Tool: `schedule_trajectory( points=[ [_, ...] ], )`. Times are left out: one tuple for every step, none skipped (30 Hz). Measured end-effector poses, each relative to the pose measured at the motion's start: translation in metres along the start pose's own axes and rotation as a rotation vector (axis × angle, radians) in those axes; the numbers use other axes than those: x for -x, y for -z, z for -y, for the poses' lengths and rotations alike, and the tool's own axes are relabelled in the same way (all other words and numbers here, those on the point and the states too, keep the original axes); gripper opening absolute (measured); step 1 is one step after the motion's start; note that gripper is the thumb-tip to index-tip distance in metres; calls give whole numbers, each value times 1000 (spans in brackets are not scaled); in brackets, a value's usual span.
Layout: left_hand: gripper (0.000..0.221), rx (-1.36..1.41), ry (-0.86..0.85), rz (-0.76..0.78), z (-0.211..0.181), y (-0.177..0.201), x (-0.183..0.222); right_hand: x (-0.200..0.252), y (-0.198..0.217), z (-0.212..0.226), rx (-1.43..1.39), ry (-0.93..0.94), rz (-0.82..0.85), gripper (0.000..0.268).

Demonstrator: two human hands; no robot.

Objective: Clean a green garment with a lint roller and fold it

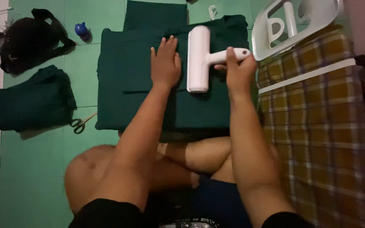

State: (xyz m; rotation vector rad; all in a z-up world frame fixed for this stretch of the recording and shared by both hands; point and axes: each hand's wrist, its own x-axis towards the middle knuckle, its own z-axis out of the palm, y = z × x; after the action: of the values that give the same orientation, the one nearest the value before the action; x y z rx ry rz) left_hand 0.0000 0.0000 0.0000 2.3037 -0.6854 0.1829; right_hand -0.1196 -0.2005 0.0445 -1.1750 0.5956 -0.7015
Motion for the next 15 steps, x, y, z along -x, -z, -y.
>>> schedule_trajectory(
  points=[
    [49, -159, 27, 66, -4, 0, 0, 2, -1, 6, 201, -23, -6, 31],
    [53, -317, 54, 132, -7, 0, -1, 4, -3, 13, 401, -47, -12, 27],
    [53, -318, 57, 132, -4, -3, -1, -2, 7, 18, 402, -48, -10, 27],
    [55, -350, 62, 158, -1, -5, -1, -9, 17, 23, 436, 18, -75, 26],
    [56, -384, 66, 185, 3, -8, -2, -16, 28, 28, 467, 86, -141, 25],
    [56, -386, 67, 185, 2, -7, -1, -16, 32, 30, 466, 85, -139, 25],
    [57, -398, 73, 185, 1, -7, -1, -16, 37, 33, 447, 154, -174, 27],
    [58, -409, 80, 184, 0, -8, -1, -17, 42, 35, 427, 222, -208, 29],
    [58, -407, 79, 187, 0, -8, -1, -18, 42, 29, 429, 222, -210, 29],
    [59, -406, 83, 187, 0, -9, -1, -18, 43, 22, 316, 232, -189, 31],
    [59, -406, 90, 185, 1, -9, -2, -20, 43, 15, 203, 241, -165, 33],
    [59, -405, 91, 185, 2, -10, 0, -12, 33, 16, 205, 241, -165, 33],
    [59, -391, 92, 184, 3, -10, -1, -6, 21, 17, 198, 157, -133, 34],
    [60, -377, 93, 182, 4, -10, -2, 1, 9, 18, 191, 74, -100, 35],
    [60, -380, 94, 183, 1, -8, -2, 4, 4, 17, 189, 72, -99, 35]
  ],
)
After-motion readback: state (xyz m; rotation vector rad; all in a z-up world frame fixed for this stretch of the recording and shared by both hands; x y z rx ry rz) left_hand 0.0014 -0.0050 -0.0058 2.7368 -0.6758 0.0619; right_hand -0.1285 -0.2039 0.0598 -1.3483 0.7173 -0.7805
